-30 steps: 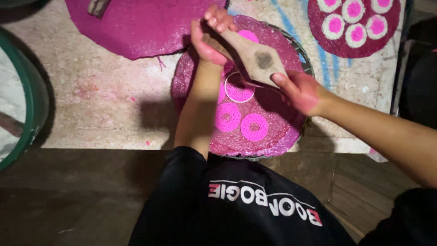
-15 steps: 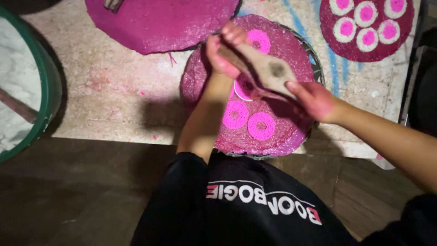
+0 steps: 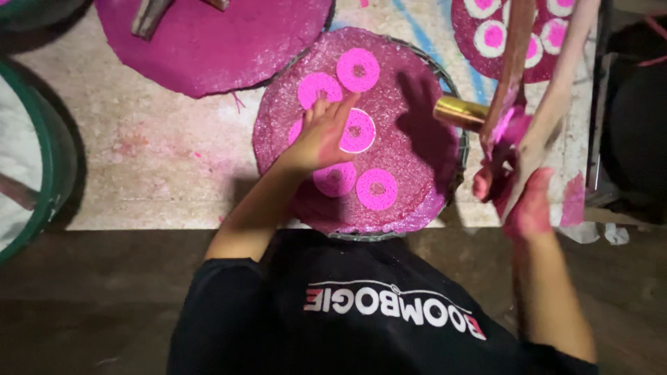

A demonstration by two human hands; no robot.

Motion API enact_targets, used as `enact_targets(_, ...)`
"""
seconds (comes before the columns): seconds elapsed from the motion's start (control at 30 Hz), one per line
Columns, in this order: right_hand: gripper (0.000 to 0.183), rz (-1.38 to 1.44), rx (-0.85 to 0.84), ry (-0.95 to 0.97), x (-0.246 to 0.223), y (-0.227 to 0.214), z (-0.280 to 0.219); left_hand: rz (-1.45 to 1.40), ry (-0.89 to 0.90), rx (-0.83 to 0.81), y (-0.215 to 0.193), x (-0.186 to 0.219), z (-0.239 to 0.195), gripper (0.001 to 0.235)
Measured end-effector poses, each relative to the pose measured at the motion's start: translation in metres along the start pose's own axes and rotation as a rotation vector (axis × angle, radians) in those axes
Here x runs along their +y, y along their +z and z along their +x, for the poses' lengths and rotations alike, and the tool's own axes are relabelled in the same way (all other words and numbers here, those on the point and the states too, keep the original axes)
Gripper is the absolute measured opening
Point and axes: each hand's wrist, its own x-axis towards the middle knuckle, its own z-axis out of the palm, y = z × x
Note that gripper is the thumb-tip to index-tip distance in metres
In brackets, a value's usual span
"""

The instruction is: The person uses a wooden mallet and a circular metal mold to press pink dough into ring shapes on a flat pink dough sheet. They repeatedly fill the mold with pink dough, press it into the sheet, and remove the formed rings, placing them on a tray.

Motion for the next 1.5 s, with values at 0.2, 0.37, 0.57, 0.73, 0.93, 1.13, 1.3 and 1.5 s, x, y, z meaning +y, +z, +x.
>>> enact_targets(0.2,0.098,0.264,0.089,-0.030,0.028,0.020,-0.023,0.111,-0.026,-0.024,0.001,0.003,0.006,0.121)
enact_targets(0.37,0.097,0.331,0.129,-0.038,0.037,0.005,-0.037,0.078,-0.003,0.063,-0.007,0.016,0.009,0.116)
enact_targets(0.57,0.097,0.349,0.177,-0.055,0.038,0.002,-0.047,0.082,0.156,-0.064,0.023,0.058,0.047,0.117)
enact_targets(0.73,0.097,0.388,0.157,-0.079,0.037,0.003,-0.057,0.098,0.286,-0.074,0.051,0.046,0.047,0.059)
enact_targets(0.93,0.100,0.327,0.164,-0.052,0.046,-0.003,-0.064,0.239,0.349,0.010,0.053,0.016,0.016,0.020)
enact_targets(1.13,0.101,0.230,-0.006,0.108,0.049,-0.009,-0.044,0.239,0.340,0.043,0.036,0.026,0.011,0.078)
enact_targets(1.3,0.079,-0.076,-0.300,0.527,0.024,-0.005,0.002,-1.894,0.377,-0.223,0.036,0.042,0.059,0.081)
enact_targets(1.5,0.080,-0.517,-0.402,0.657,-0.037,0.009,0.052,-2.400,0.493,0.086,0.046,0.053,0.082,0.051)
